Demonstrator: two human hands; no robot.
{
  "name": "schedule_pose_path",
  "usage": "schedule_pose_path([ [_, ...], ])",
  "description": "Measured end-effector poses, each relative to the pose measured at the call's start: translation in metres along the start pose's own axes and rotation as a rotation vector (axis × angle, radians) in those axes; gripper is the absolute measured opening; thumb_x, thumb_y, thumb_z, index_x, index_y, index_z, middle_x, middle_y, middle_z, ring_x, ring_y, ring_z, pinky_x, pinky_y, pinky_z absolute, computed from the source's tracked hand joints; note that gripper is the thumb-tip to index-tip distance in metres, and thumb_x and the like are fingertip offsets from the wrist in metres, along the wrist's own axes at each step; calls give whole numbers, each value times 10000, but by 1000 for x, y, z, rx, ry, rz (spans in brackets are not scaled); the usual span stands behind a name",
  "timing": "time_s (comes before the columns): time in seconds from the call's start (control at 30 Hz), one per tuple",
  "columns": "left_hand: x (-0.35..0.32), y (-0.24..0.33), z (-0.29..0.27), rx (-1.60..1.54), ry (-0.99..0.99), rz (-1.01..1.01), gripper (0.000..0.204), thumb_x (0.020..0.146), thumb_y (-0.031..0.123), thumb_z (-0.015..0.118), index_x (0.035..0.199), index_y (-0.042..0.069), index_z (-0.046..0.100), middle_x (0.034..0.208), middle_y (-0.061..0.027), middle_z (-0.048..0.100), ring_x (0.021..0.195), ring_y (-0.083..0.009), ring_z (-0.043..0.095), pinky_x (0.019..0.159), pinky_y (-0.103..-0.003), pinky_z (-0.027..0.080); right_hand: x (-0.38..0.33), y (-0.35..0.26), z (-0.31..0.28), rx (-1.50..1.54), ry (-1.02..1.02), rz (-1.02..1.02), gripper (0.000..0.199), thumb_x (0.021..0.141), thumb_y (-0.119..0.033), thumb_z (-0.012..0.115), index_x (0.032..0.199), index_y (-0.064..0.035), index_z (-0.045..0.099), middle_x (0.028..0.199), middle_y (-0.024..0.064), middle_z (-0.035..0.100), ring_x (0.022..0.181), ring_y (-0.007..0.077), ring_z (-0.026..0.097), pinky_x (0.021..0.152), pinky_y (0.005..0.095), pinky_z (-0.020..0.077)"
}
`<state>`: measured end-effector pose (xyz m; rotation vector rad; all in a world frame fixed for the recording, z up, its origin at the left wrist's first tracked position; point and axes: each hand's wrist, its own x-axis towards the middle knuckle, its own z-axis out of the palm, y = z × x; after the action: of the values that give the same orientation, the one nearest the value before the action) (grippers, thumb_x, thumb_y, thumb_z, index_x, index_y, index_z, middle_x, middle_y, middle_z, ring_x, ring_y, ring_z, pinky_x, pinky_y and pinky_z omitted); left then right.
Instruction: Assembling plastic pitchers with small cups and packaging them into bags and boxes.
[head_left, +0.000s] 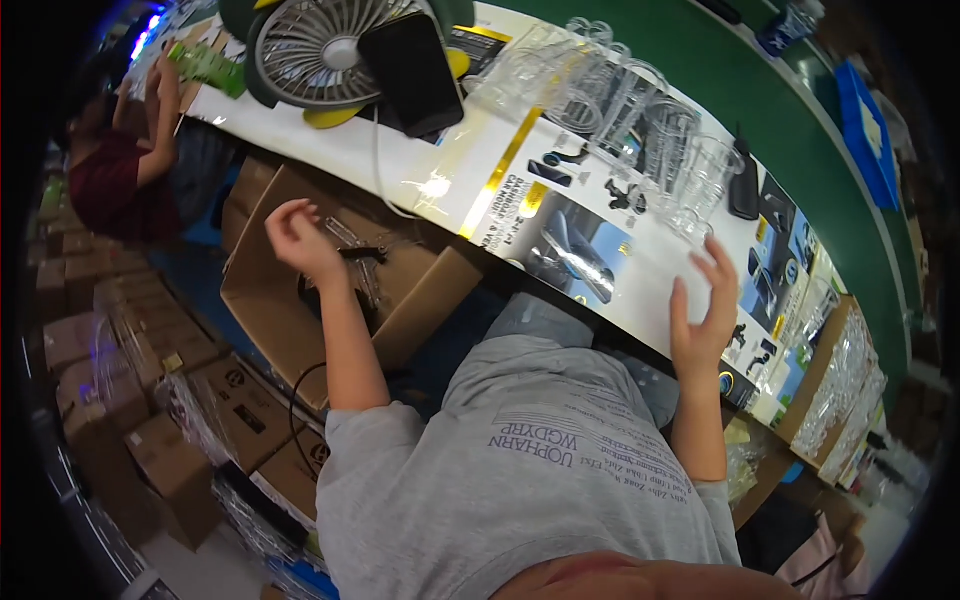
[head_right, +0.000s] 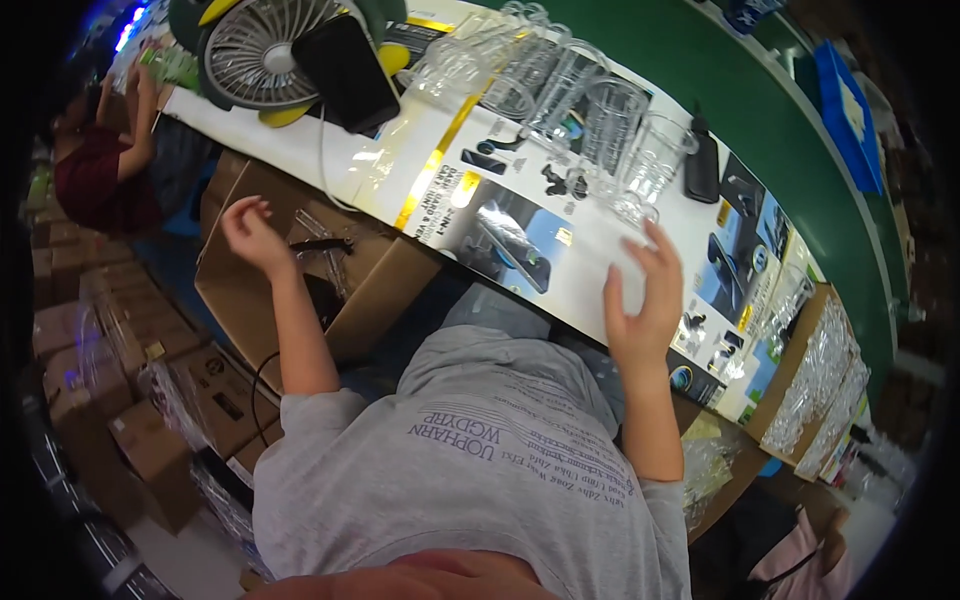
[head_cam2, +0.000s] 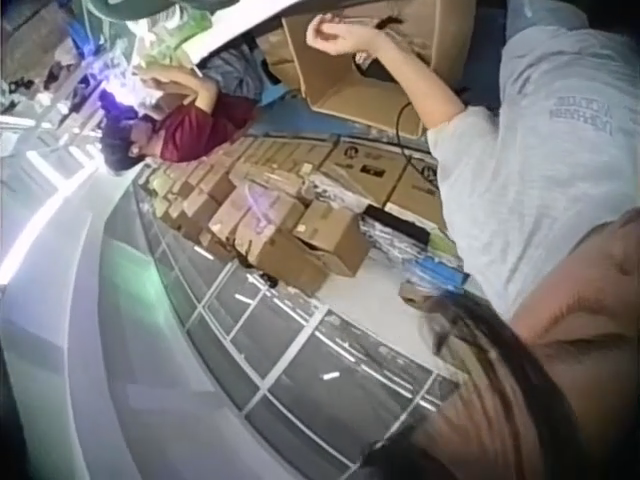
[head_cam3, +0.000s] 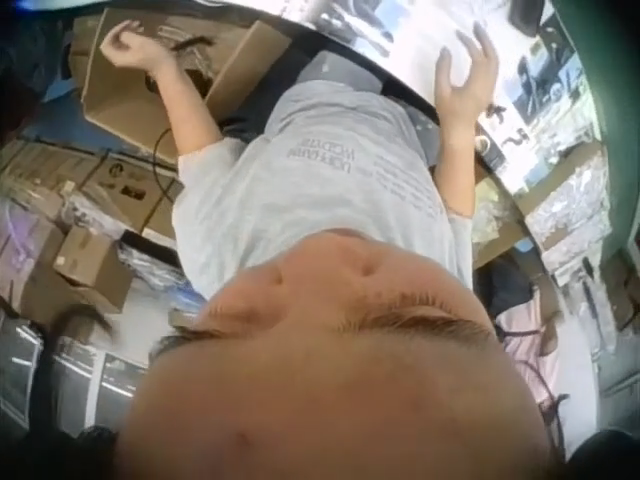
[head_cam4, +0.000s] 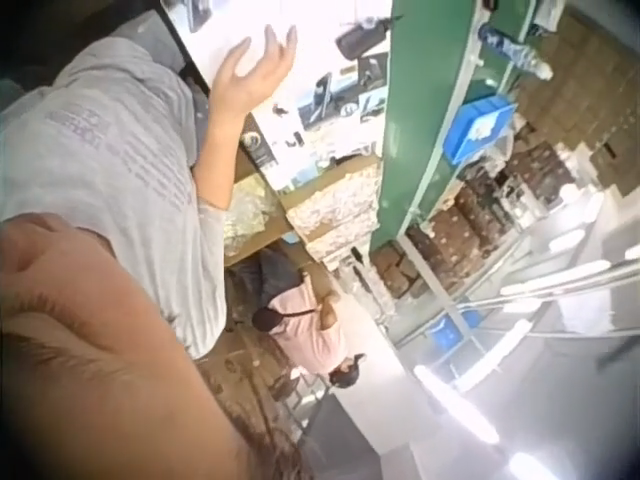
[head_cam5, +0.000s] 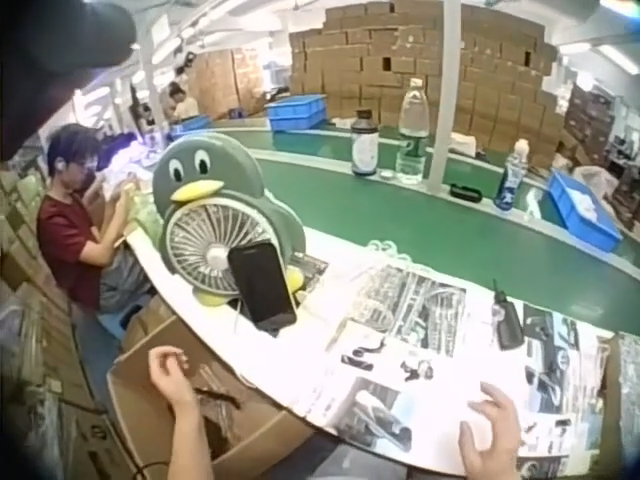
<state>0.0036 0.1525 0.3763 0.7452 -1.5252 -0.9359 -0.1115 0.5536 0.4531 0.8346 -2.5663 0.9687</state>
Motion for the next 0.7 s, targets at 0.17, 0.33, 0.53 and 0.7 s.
schedule_pose_path([
  [0.17,-24,-196,-38,586,-792,-399,133,780,101,550,811,-24,584,794,-143,624,735,-213,601,656,-315,466,-14,-16,20,79,-218,-89,348,710,-29,655,1042,-23,552,1223,163,503,1117,321,493,928,365,395],
  [0.33,-23,-347,-140,414,-2041,-544,409,729,261,629,1020,-26,615,1049,-232,598,1011,-326,568,868,-405,431,-20,-16,25,-70,-233,-26,379,701,-50,665,1067,-33,567,1190,150,530,1095,315,510,924,387,394],
  [0.53,-120,-356,-92,1277,-1204,-473,494,800,333,548,1198,40,523,1312,-195,426,1187,-313,440,947,-408,383,-35,2,38,-215,-114,-8,335,721,-33,641,1048,-28,566,1134,129,571,1064,309,530,913,396,393],
  [0.7,-111,-333,-116,336,-772,-1492,537,810,442,546,1197,71,530,1136,-131,550,953,-269,532,848,-439,402,-30,-7,31,-121,-109,-1,298,746,-16,607,1040,-21,558,1112,145,582,1047,309,541,904,373,403],
])
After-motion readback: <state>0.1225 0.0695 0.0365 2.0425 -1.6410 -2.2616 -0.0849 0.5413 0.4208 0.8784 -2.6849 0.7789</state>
